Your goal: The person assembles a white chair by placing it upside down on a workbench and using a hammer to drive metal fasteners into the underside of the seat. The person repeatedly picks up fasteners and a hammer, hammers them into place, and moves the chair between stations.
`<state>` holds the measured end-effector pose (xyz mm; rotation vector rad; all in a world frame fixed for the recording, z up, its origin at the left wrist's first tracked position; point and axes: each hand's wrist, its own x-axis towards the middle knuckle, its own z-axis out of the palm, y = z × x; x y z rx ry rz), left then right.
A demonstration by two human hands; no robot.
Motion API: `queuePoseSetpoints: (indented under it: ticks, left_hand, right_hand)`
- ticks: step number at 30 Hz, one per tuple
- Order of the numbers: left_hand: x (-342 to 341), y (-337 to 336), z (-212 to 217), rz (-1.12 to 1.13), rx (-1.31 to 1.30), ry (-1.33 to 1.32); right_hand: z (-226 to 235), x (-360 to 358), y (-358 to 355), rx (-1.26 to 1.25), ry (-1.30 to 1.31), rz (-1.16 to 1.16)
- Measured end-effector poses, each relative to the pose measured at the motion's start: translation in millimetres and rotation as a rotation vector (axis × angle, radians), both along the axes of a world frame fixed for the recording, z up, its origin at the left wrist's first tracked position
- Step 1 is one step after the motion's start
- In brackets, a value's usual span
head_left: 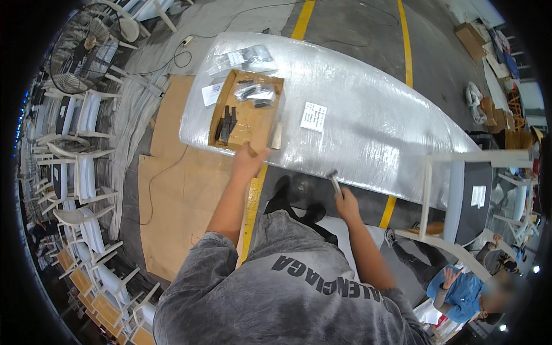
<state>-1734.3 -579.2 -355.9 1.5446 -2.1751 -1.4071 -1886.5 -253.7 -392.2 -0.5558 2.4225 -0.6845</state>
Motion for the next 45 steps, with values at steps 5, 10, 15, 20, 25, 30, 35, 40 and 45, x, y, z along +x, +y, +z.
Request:
queuePoseSetpoints:
  ticks: [5,10,15,20,25,30,35,40,45]
  left_hand:
    - [53,-96,15,0.254,-0.107,-0.022]
    - [93,-190,-16,0.229,-0.378,-0.155]
    - [77,-203,-71,0.238,-0.557,-0.395]
    - [93,-192,-104,0.22,-0.597,-0.457]
    - [102,-197,-92,0.314,-0.566,-0.133]
    - [85,-122,-65,0.472,-0.416,0.109]
    - [97,1,-34,0.437,-0.162,0.16]
    - [167,92,-20,0.202,0.19,-0.179]
    - [298,200,22,1.263,0.42,-0.278]
  right_hand:
    - [-6,-40,-123,0.017,0.059,0.026]
    - [-38,-57,-178,-0.069,0.102,-0.086]
    - [-62,-49,-206,-0.197,0.038,-0.224]
    - [-52,-16,-253,-0.108,0.077,-0.169]
    - [-56,-32,-284,-0.142,0.173,-0.08]
    - [-55,-53,-263,-0.094,0.148,0.143]
    - [-50,-37,-219,-0.271,0.048,0.231]
    - [-66,-36,-179,-0.22,-0.207,0.281]
    - [-40,-19,-206,0.154,-0.555,0.811]
